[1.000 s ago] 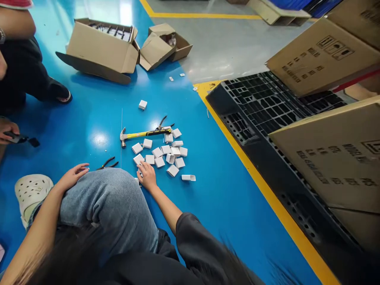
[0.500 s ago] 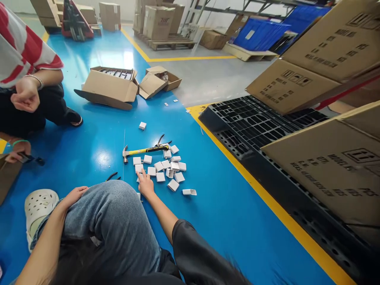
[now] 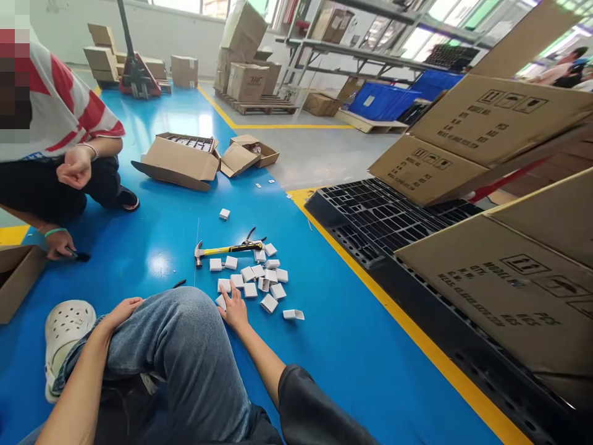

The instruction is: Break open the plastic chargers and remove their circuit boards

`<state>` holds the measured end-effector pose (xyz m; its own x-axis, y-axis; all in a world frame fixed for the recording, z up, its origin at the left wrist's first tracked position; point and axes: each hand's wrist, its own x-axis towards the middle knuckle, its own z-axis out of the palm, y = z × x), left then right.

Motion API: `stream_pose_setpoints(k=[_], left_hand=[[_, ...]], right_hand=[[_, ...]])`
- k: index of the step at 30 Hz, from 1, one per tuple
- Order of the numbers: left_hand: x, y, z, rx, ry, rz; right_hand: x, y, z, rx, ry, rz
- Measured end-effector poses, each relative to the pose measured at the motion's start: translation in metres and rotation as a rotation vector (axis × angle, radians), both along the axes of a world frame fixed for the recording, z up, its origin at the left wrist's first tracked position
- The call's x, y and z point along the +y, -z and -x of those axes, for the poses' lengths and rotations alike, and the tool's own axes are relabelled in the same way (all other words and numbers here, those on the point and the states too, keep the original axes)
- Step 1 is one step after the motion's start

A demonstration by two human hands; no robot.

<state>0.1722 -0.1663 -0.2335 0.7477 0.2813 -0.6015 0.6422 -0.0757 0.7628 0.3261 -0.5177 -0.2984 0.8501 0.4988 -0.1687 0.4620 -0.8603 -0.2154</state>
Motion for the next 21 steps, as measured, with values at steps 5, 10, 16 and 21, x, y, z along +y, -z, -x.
stream_pose_setpoints(k=[5, 10, 16, 21], left_hand=[[-0.004, -0.003, -0.001, -0.012, -0.026, 0.01], [-0.004, 0.0, 0.0, -0.036, -0.036, 0.018], [-0.01, -0.007, 0.001, -0.072, -0.044, 0.029], [-0.008, -0.023, 0.001, -0.052, -0.029, -0.035]], right_hand=[[0.019, -0.002, -0.015, 0.057, -0.041, 0.044], [0.029, 0.004, -0.01, 0.052, -0.034, 0.06], [0.018, 0.013, -0.011, -0.033, -0.104, -0.021], [0.001, -0.001, 0.002, -0.053, -0.128, -0.066]])
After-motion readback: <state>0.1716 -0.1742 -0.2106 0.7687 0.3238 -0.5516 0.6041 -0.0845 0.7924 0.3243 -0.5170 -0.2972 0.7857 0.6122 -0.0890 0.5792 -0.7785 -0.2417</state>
